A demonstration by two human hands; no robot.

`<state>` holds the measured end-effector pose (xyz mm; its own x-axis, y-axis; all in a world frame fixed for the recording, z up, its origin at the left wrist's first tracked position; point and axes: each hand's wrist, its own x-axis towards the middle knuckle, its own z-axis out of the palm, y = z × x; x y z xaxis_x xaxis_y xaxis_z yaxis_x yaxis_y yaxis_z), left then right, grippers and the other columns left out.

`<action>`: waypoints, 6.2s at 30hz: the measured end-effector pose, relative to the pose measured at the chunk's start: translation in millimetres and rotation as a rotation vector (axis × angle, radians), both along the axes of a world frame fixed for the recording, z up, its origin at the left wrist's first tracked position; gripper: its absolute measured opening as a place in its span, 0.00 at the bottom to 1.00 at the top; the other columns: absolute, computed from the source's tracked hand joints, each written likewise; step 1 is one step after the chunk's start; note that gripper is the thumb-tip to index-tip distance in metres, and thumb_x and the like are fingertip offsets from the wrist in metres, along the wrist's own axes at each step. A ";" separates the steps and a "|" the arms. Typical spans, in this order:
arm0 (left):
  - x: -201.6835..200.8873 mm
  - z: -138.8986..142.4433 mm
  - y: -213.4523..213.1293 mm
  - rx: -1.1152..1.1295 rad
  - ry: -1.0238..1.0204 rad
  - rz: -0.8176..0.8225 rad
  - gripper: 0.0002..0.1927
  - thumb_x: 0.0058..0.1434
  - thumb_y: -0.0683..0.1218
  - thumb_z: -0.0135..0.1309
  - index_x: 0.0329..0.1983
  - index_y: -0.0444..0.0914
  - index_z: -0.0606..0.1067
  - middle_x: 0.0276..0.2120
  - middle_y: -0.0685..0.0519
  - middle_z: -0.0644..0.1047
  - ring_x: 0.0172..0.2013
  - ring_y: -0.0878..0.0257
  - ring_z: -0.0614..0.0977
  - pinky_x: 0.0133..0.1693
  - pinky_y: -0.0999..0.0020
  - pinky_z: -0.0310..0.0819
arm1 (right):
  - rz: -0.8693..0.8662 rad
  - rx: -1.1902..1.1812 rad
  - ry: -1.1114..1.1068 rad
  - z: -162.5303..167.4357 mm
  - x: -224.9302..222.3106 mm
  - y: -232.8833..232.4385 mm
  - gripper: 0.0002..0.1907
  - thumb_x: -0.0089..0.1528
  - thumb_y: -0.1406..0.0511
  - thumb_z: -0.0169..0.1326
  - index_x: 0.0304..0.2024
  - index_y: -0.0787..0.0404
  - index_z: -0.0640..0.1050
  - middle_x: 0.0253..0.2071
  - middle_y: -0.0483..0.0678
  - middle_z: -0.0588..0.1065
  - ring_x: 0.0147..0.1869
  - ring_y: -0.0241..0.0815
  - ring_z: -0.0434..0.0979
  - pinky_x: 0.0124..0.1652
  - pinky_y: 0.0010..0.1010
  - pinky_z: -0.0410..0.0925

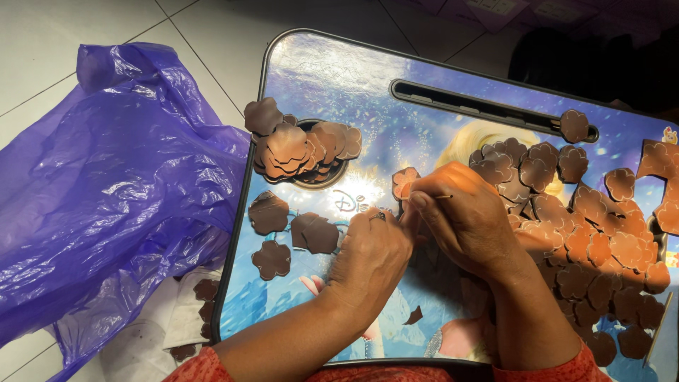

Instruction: The person sits with a lap desk covered in small flower-shaped die-cut pieces and uses a thin stick to trim and clean the edges of each piece one at a time, setting finished pieces back on the desk. They occasionally gather and reposition the pile of pieces while continuing to trim.

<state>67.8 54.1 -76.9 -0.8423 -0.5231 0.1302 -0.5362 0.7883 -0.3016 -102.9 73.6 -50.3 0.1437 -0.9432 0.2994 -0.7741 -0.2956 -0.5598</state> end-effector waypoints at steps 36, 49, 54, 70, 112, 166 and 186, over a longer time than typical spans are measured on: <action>-2.2 -6.5 -0.4 0.040 0.121 0.057 0.28 0.57 0.49 0.50 0.61 0.36 0.70 0.21 0.60 0.72 0.26 0.66 0.75 0.32 0.69 0.64 | -0.059 -0.045 -0.061 -3.8 2.6 -4.9 0.05 0.71 0.68 0.52 0.41 0.63 0.76 0.38 0.51 0.76 0.40 0.49 0.76 0.43 0.35 0.70; 0.1 -5.7 -1.2 0.056 0.054 0.019 0.30 0.58 0.50 0.51 0.64 0.33 0.69 0.20 0.60 0.71 0.25 0.67 0.74 0.31 0.70 0.62 | -0.076 -0.039 -0.109 -3.7 2.9 -4.2 0.04 0.71 0.69 0.52 0.42 0.63 0.76 0.38 0.50 0.76 0.41 0.47 0.77 0.44 0.34 0.70; 1.2 -1.2 -2.7 0.055 0.039 0.016 0.33 0.58 0.50 0.50 0.66 0.32 0.68 0.20 0.60 0.70 0.25 0.67 0.74 0.31 0.70 0.62 | -0.078 -0.056 -0.114 -4.7 4.2 -5.5 0.04 0.71 0.69 0.53 0.41 0.63 0.76 0.38 0.50 0.76 0.41 0.48 0.77 0.44 0.34 0.70; -2.6 0.3 -0.2 0.105 0.074 0.021 0.09 0.55 0.49 0.52 0.38 0.43 0.71 0.24 0.57 0.71 0.29 0.65 0.75 0.33 0.68 0.63 | -0.111 -0.069 -0.152 -8.0 -0.3 -8.1 0.06 0.72 0.67 0.52 0.41 0.62 0.76 0.39 0.48 0.78 0.43 0.45 0.78 0.46 0.33 0.71; -2.6 3.7 1.8 0.077 0.037 -0.036 0.18 0.55 0.50 0.52 0.45 0.38 0.79 0.42 0.49 0.74 0.47 0.56 0.74 0.39 0.69 0.64 | -0.116 -0.055 -0.147 -2.7 2.3 -10.6 0.05 0.70 0.68 0.53 0.40 0.64 0.76 0.36 0.49 0.77 0.40 0.45 0.77 0.43 0.33 0.71; 0.2 2.3 -3.3 0.074 -0.121 -0.049 0.20 0.53 0.50 0.52 0.46 0.38 0.80 0.44 0.49 0.74 0.46 0.57 0.74 0.37 0.69 0.63 | -0.164 -0.064 -0.056 -4.6 17.2 -35.8 0.08 0.72 0.67 0.52 0.39 0.64 0.75 0.33 0.51 0.74 0.36 0.48 0.75 0.38 0.34 0.69; -8.7 -5.9 -7.3 0.273 0.213 0.043 0.27 0.62 0.61 0.54 0.56 0.39 0.74 0.56 0.47 0.69 0.44 0.61 0.76 0.38 0.69 0.69 | -0.228 -0.042 -0.165 -5.4 -6.4 -20.7 0.07 0.72 0.68 0.50 0.39 0.63 0.75 0.36 0.49 0.76 0.39 0.43 0.77 0.41 0.31 0.71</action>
